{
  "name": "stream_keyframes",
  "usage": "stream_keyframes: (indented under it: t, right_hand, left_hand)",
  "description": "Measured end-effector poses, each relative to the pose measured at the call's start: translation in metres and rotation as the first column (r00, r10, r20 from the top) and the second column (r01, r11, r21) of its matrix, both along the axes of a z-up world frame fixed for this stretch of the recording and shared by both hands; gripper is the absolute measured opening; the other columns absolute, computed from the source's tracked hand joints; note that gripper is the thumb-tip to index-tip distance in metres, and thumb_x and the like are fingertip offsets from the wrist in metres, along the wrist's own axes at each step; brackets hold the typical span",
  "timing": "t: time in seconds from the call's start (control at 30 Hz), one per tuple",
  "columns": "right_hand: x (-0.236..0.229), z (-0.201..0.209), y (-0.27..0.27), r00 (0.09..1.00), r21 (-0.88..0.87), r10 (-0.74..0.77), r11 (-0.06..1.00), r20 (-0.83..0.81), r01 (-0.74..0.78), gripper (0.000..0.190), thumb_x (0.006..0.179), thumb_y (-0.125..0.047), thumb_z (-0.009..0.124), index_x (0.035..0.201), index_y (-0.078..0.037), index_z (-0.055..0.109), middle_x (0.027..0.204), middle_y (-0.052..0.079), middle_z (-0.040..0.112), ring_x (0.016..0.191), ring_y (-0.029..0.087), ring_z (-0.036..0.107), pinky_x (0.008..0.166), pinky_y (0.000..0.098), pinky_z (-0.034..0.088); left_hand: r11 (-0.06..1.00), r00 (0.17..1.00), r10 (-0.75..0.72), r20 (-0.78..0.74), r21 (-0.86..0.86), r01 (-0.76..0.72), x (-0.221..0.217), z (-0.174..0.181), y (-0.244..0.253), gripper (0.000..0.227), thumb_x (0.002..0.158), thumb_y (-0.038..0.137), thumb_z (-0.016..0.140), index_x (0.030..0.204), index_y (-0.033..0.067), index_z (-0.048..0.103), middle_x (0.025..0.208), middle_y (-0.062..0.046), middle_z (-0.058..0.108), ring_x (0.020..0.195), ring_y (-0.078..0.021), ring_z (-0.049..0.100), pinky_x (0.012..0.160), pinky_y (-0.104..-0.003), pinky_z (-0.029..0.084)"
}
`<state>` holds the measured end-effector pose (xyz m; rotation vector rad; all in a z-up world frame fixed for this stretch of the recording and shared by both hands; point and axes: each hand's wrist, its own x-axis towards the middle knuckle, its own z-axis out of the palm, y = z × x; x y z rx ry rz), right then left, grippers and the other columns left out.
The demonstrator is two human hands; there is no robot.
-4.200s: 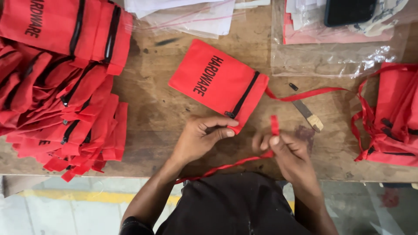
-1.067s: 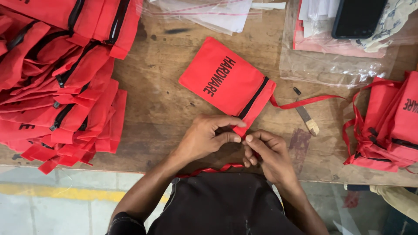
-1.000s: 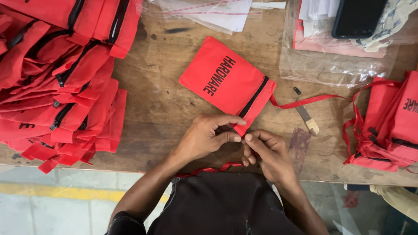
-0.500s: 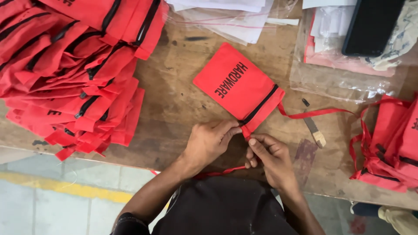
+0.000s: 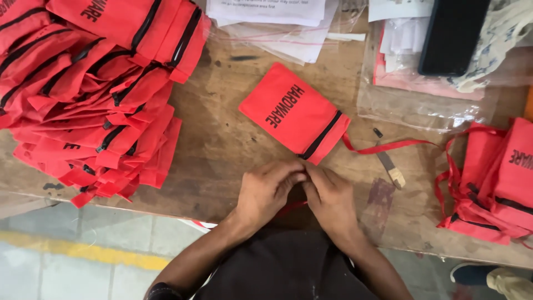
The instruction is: Threading red ribbons into small red fabric hardware pouches to create drawstrings.
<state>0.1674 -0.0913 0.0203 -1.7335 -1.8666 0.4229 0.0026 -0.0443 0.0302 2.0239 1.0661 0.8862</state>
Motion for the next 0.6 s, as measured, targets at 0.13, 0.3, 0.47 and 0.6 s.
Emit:
stream_keyframes:
  t: [0.13,0.3,0.47,0.6]
  right_hand:
    - [0.001,0.007,0.011,0.935,-0.086,-0.126,0.991,-0.332,0.103,0.018,0.094,-0.009,0.072,0.111,-0.002,0.072,0.086,0.012,0.074,0.072,0.019,0.072,0.063,0.0321,0.056]
    - [0.006,0.003,0.012,0.64,-0.275,-0.193,0.961,-0.744,-0.029,0.017,0.099,-0.015,0.07,0.102,0.0,0.077,0.076,0.005,0.073,0.069,0.007,0.064,0.061,0.025,0.053]
    - [0.01,0.02,0.024,0.908,-0.052,0.111,0.988,-0.405,-0.144,0.023,0.095,-0.014,0.069,0.114,-0.001,0.074,0.099,0.009,0.078,0.087,0.014,0.073,0.079,0.0281,0.057]
    - [0.06,-0.072,0.068,0.873,0.077,0.43,0.902,-0.228,-0.424,0.025,0.091,-0.015,0.07,0.113,-0.004,0.075,0.101,0.011,0.076,0.096,0.019,0.074,0.089,0.032,0.056]
  left_hand:
    - [0.913,0.927,0.176,0.331,-0.407,-0.028,0.005,-0.021,-0.017,0.031,0.096,0.016,0.077,0.118,0.0046,0.059,0.104,-0.009,0.075,0.094,-0.0202,0.077,0.075,-0.033,0.063]
    - [0.701,0.805,0.239,0.544,-0.67,0.245,0.011,-0.03,-0.025,0.046,0.106,0.028,0.07,0.133,-0.0021,0.049,0.114,-0.01,0.069,0.102,-0.0178,0.07,0.083,-0.031,0.06]
    - [0.795,0.876,0.098,0.472,-0.567,0.216,0.006,-0.047,-0.027,0.03,0.108,0.026,0.064,0.124,0.0002,0.062,0.092,-0.01,0.062,0.085,-0.016,0.059,0.073,-0.035,0.049]
    - [0.868,0.932,0.143,0.332,-0.495,0.043,-0.014,-0.022,-0.03,0.029,0.106,0.025,0.063,0.129,0.0072,0.067,0.092,-0.01,0.075,0.084,-0.0142,0.072,0.081,-0.035,0.059]
